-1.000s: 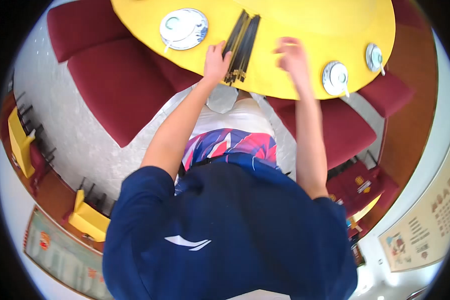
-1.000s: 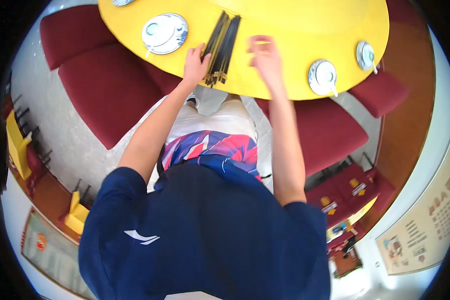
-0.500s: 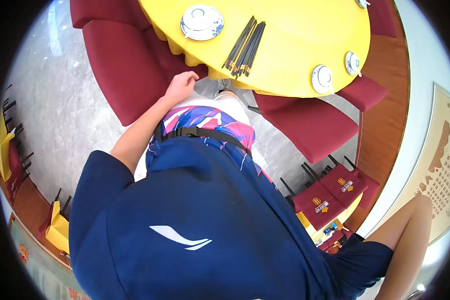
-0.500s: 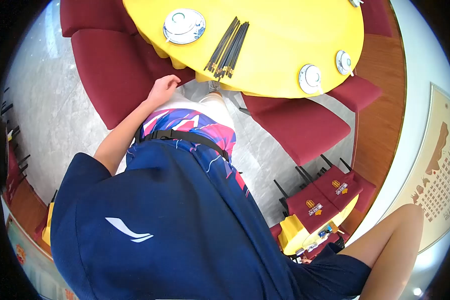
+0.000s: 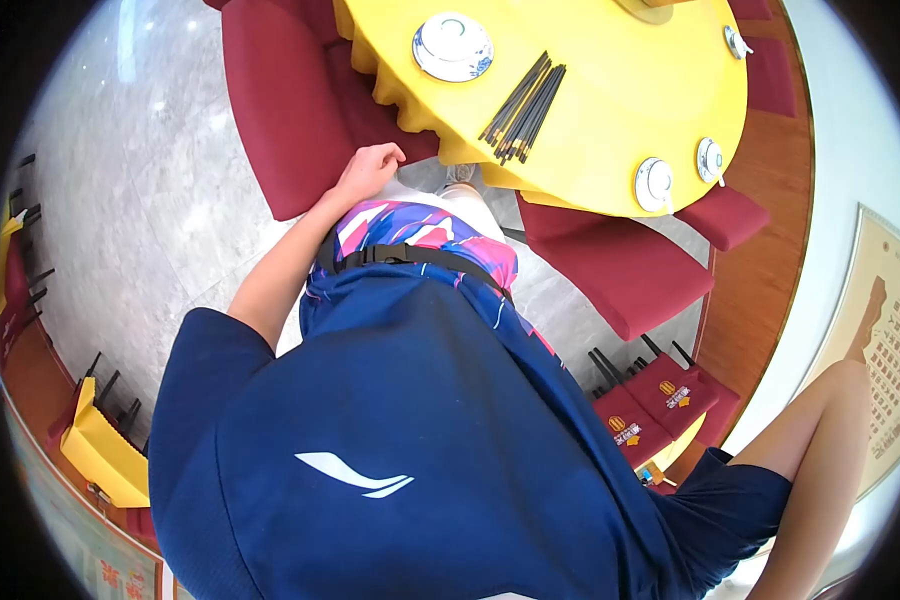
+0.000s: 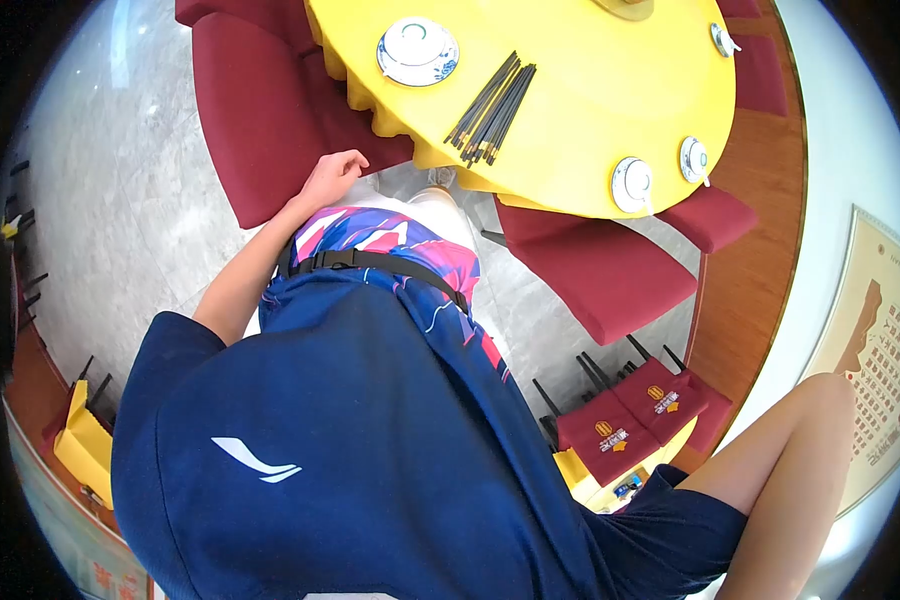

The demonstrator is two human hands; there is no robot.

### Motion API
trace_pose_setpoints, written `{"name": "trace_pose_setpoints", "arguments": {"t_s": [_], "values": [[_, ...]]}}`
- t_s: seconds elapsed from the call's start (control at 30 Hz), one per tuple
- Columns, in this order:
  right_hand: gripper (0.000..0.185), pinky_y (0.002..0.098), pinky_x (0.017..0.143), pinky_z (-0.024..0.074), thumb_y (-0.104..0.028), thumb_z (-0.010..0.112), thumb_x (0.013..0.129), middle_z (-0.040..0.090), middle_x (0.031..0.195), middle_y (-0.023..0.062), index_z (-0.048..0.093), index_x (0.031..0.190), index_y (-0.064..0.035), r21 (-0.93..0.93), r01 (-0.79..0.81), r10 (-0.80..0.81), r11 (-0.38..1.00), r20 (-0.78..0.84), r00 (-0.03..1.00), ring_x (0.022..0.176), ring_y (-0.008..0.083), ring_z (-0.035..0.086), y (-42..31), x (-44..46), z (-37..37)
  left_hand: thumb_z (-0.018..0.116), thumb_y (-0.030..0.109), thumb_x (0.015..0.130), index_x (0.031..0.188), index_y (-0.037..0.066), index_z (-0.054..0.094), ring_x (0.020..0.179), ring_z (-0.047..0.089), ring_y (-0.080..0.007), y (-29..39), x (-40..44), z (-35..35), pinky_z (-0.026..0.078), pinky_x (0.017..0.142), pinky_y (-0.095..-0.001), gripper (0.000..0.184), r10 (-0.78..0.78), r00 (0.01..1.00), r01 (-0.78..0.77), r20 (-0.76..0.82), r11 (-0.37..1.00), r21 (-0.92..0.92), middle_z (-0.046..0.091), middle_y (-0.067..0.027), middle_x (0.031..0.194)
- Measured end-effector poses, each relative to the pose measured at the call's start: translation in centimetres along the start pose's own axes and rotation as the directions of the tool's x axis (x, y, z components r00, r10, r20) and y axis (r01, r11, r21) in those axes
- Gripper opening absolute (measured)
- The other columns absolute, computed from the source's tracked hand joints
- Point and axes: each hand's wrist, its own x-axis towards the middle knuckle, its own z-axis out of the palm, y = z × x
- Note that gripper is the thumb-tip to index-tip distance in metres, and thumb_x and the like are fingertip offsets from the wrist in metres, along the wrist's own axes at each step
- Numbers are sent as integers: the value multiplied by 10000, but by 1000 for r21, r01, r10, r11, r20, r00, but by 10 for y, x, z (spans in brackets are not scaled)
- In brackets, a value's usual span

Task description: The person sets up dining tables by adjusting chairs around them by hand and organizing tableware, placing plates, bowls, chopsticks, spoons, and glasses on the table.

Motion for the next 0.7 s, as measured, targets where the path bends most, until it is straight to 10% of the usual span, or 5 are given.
{"name": "trace_pose_setpoints", "arguments": {"t_s": [0.7], "values": [[259, 297, 706, 493, -220, 546, 931, 661, 849, 90, 610, 1064, -7, 14, 50, -50, 999, 4, 999, 760, 177, 633, -2, 10, -3, 557, 151, 864, 982, 36, 676, 757, 674, -278, -13, -1, 1, 517, 681, -386, 203, -47, 997, 45, 56, 998, 40, 682, -167, 826]]}}
